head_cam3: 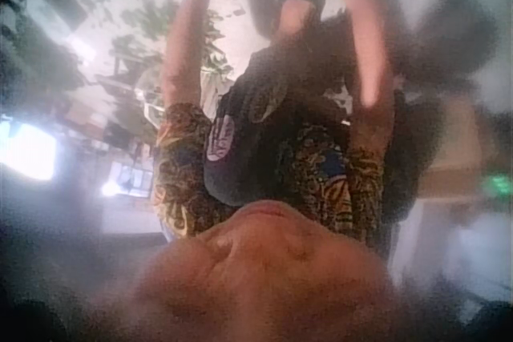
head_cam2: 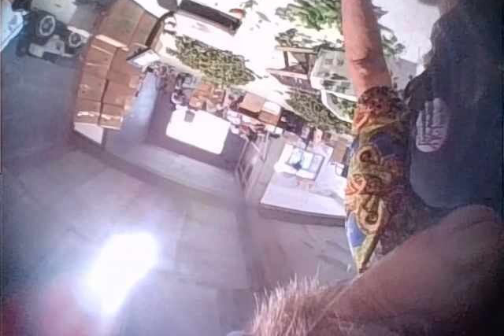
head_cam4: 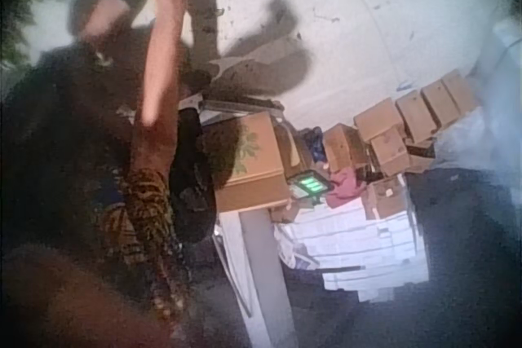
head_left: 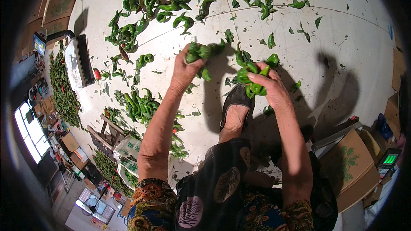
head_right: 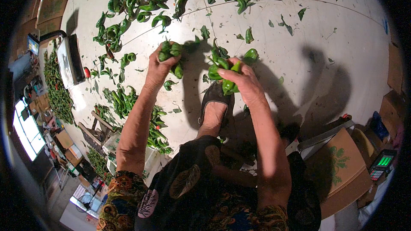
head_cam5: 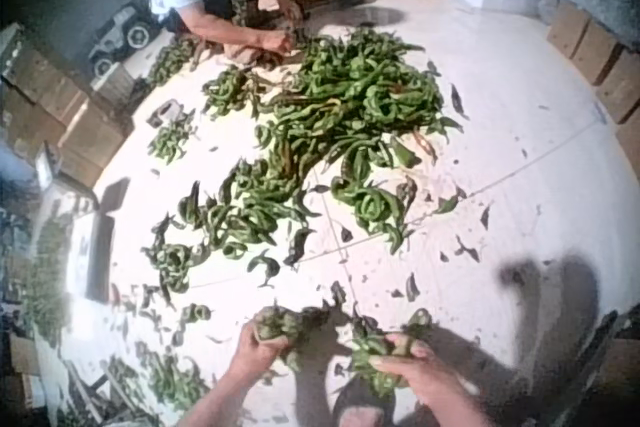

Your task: The person sorts green peppers from a pile on the floor and places them into cardboard boxes, repeating the action for several boxes.

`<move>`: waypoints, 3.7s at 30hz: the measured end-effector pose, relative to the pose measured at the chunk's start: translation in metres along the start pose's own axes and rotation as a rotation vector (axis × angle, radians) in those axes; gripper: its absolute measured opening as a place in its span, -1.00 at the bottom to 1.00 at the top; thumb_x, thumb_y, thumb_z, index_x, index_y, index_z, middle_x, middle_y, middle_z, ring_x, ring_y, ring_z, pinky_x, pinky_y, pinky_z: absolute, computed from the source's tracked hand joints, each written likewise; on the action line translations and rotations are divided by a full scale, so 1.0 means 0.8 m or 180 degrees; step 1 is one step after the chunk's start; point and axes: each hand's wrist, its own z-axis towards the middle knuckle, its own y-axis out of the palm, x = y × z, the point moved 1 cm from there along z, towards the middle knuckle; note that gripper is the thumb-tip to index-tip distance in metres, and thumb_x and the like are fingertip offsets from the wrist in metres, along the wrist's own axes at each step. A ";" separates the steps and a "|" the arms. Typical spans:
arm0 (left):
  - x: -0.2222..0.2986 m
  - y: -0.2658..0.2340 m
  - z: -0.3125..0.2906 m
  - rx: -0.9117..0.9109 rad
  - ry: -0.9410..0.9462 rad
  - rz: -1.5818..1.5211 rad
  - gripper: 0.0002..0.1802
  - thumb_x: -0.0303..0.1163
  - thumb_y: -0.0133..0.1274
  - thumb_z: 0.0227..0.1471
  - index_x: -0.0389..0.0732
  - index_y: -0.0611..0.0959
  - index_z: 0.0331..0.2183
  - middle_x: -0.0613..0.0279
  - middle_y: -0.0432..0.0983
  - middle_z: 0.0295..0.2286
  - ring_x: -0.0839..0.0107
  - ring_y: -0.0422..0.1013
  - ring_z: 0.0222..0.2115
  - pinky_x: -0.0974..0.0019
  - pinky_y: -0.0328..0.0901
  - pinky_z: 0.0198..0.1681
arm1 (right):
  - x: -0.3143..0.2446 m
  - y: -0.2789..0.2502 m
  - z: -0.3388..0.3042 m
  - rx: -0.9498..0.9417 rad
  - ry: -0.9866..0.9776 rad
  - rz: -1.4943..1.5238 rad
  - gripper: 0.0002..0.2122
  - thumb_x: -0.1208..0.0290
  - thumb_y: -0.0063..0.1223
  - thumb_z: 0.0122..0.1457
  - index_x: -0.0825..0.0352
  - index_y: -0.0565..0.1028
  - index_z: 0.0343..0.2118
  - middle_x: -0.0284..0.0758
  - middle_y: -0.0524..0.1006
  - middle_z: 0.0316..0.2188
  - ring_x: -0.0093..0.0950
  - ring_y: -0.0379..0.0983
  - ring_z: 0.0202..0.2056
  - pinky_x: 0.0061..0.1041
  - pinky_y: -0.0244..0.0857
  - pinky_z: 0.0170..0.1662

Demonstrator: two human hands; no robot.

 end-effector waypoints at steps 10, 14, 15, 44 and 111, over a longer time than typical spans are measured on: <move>0.006 0.050 0.022 0.0417 0.1114 0.2270 -0.45 -0.63 0.13 -0.32 -0.16 0.52 -0.15 0.03 0.46 -0.26 0.05 0.41 -0.23 0.17 0.32 -0.11 | 0.009 0.019 0.033 0.0163 0.0125 -0.0347 -0.61 0.24 0.26 -0.04 0.34 0.44 -0.20 -0.36 0.52 -0.35 -0.54 0.46 -0.37 -0.59 0.30 -0.26; -0.030 0.042 0.024 0.0313 0.0037 0.0571 -0.47 -0.60 0.14 -0.30 -0.16 0.53 -0.14 0.06 0.49 -0.24 0.21 0.44 -0.20 0.28 0.30 -0.05 | -0.001 0.032 0.032 0.0246 -0.0032 0.0747 -0.66 0.34 0.21 0.00 0.32 0.45 -0.15 -0.36 0.53 -0.33 -0.53 0.49 -0.35 -0.55 0.38 -0.27; -0.036 0.037 0.023 0.0343 0.0273 0.0709 -0.50 -0.57 0.13 -0.25 -0.19 0.52 -0.14 0.09 0.51 -0.24 0.33 0.45 -0.20 0.33 0.30 -0.05 | -0.010 0.030 0.029 0.0325 -0.0001 0.1005 -0.70 0.38 0.17 0.04 0.32 0.47 -0.15 -0.35 0.54 -0.32 -0.52 0.50 -0.34 -0.51 0.40 -0.25; -0.009 0.056 -0.029 -0.0026 -0.1406 -0.2098 -0.52 -0.64 -0.06 -0.06 -0.28 0.44 -0.02 0.15 0.51 -0.24 0.32 0.48 -0.27 0.27 0.42 -0.22 | 0.016 0.054 0.036 0.0078 0.0226 0.0575 -0.72 0.28 0.15 0.06 0.20 0.34 -0.21 -0.34 0.48 -0.34 -0.50 0.45 -0.46 -0.50 0.32 -0.49; -0.005 0.128 -0.054 -0.0430 0.1311 0.3198 -0.54 -0.46 0.23 -0.34 -0.12 0.49 -0.26 0.15 0.40 -0.32 0.08 0.37 -0.27 0.10 0.36 -0.35 | 0.065 -0.071 -0.076 -0.0443 0.0357 0.1781 -0.39 0.14 0.10 0.09 0.37 0.26 0.14 -0.27 0.45 -0.12 -0.52 0.42 -0.23 -0.59 0.33 -0.30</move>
